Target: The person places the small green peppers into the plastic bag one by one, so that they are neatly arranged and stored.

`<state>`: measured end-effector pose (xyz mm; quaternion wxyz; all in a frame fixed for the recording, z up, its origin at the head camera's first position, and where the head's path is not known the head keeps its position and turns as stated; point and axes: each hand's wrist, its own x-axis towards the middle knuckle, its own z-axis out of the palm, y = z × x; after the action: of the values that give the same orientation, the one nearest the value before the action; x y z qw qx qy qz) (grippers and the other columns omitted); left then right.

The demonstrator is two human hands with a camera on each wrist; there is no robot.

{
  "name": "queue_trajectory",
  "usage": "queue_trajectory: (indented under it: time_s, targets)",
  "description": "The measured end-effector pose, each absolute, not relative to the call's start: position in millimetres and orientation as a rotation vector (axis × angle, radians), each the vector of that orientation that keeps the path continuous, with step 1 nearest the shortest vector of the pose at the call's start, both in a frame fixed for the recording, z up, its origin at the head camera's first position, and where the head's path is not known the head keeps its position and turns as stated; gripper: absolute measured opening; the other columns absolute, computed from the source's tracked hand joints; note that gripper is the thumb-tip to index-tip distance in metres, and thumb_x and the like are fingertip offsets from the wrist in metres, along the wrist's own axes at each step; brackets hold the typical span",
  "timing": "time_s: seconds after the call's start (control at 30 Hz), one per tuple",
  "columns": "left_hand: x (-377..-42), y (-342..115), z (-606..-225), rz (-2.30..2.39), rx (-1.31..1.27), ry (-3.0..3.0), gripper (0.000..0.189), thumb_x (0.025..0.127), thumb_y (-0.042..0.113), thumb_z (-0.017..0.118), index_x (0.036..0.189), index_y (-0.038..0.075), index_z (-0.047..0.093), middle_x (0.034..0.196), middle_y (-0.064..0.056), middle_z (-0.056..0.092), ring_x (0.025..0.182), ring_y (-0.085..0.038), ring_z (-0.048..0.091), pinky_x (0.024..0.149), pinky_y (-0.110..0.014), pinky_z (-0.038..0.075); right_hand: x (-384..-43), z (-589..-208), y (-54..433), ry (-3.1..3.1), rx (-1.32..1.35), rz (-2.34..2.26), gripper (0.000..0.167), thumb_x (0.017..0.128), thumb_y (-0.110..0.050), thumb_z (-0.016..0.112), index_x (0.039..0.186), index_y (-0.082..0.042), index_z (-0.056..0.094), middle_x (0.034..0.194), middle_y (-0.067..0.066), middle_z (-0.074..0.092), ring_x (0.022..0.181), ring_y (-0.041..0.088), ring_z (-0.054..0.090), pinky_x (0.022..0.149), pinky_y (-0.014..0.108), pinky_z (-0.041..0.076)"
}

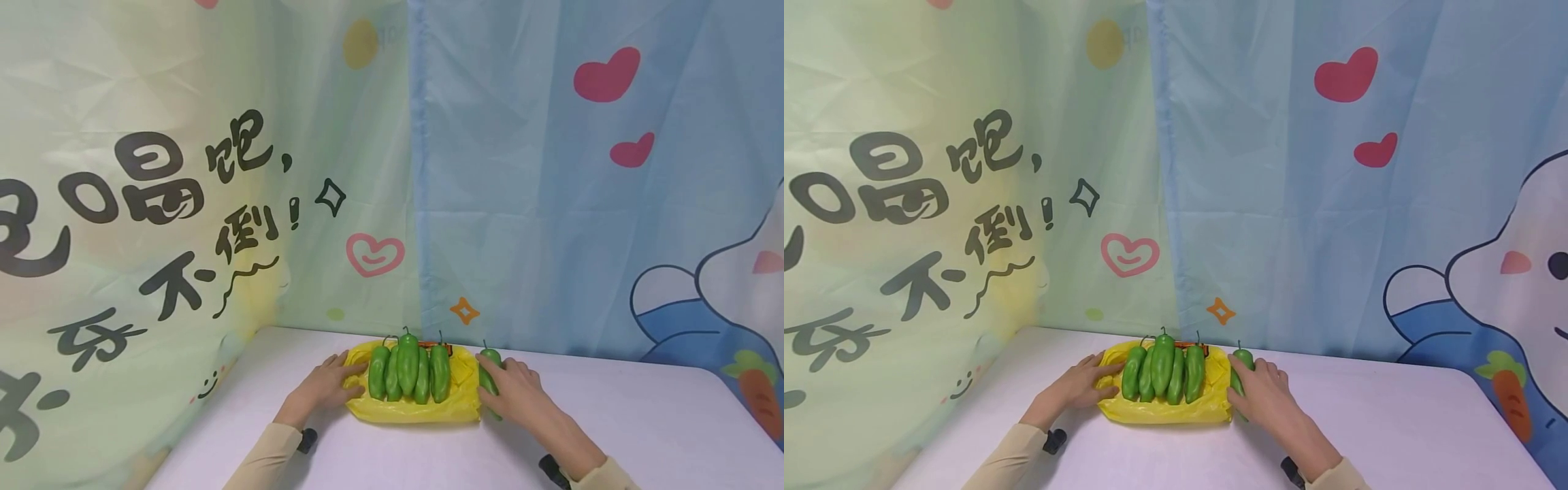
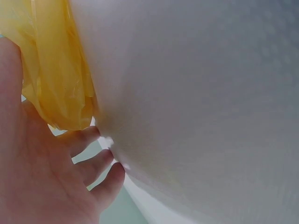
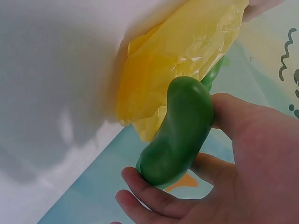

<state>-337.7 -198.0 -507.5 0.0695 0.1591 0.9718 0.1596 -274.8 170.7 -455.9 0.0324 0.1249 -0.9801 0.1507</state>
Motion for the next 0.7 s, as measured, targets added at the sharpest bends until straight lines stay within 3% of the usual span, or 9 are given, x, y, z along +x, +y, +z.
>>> queue_trajectory:
  time_s: [0.7]
  targets:
    - [-339.1,-198.7,-510.2,0.489,0.479,2.926,0.056,0.096,0.048,0.059,0.148,0.029,0.051,0.164,-0.021,0.028,0.149,-0.048,0.025,0.119,-0.066,0.026,-273.4,-455.5,163.5,-2.988,0.412,0.491,0.059,0.089,-0.028,0.066,0.144,-0.01,0.054,0.114,0.028,0.062,0.102,0.039,0.06,0.088,0.065,0.047]
